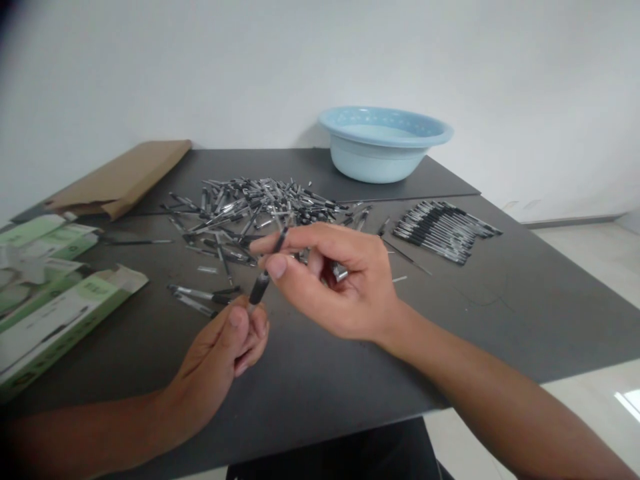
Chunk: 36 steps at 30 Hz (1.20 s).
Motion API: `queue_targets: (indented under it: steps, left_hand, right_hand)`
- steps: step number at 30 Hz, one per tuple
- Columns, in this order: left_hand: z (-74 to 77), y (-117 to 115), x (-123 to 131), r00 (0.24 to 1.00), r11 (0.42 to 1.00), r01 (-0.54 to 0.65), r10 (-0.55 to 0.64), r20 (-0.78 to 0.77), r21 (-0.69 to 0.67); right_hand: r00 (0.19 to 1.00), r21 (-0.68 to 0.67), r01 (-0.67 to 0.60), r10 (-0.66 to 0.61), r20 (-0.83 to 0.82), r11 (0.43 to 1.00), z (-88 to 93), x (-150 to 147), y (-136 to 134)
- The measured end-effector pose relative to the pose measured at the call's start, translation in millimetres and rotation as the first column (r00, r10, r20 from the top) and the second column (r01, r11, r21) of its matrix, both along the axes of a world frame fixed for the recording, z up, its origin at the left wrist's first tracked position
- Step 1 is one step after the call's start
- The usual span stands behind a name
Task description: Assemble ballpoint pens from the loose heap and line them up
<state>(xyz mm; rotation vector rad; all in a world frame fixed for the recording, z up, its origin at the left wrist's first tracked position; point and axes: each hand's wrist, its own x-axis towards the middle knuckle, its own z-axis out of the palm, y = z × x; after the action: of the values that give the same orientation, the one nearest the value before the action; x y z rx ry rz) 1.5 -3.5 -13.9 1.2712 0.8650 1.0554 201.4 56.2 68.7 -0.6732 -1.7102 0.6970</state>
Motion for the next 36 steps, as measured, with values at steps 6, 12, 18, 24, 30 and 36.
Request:
queue_targets:
  steps: [6,12,18,24,30,36]
  left_hand:
    - [2.9,-2.2,0.3,1.000,0.999,0.018,-0.018,-0.011,0.039]
    - [12.2,-5.8,0.9,0.989,0.979,0.116,-0.098,-0.111,0.168]
    - [16.7,-9.4,-1.5,0.968,0.941,0.179,-0.116,-0.222,0.288]
    - [16.8,-4.1,-7.1,0.925,0.828,0.334,-0.195,-0.326,0.451]
    - [17.2,-1.6,-6.3,0.902,0.785,0.386,-0.209,-0.378,0.485]
    - [14.7,-1.0,-3.0,0.911,0.789,0.380,-0.228,-0.345,0.483]
  right_hand:
    - [0.990,0.021,-0.133,0.132,0.048,0.991,-12.9,8.2,12.1]
    - [0.998,-0.146,0.019,-0.028,-0.060,0.989,-26.6,14.9,33.9]
    - [0.946,-0.064,0.109,-0.084,0.312,0.992,-36.7,19.7,46.8]
    - [0.832,0.045,-0.018,-0.010,0.555,0.999,-42.1,17.5,48.9]
    - [0.786,0.080,-0.071,0.007,0.618,0.994,-47.8,15.0,51.1]
    - [0.767,0.069,-0.093,0.027,0.642,0.993,-51.0,13.2,51.5]
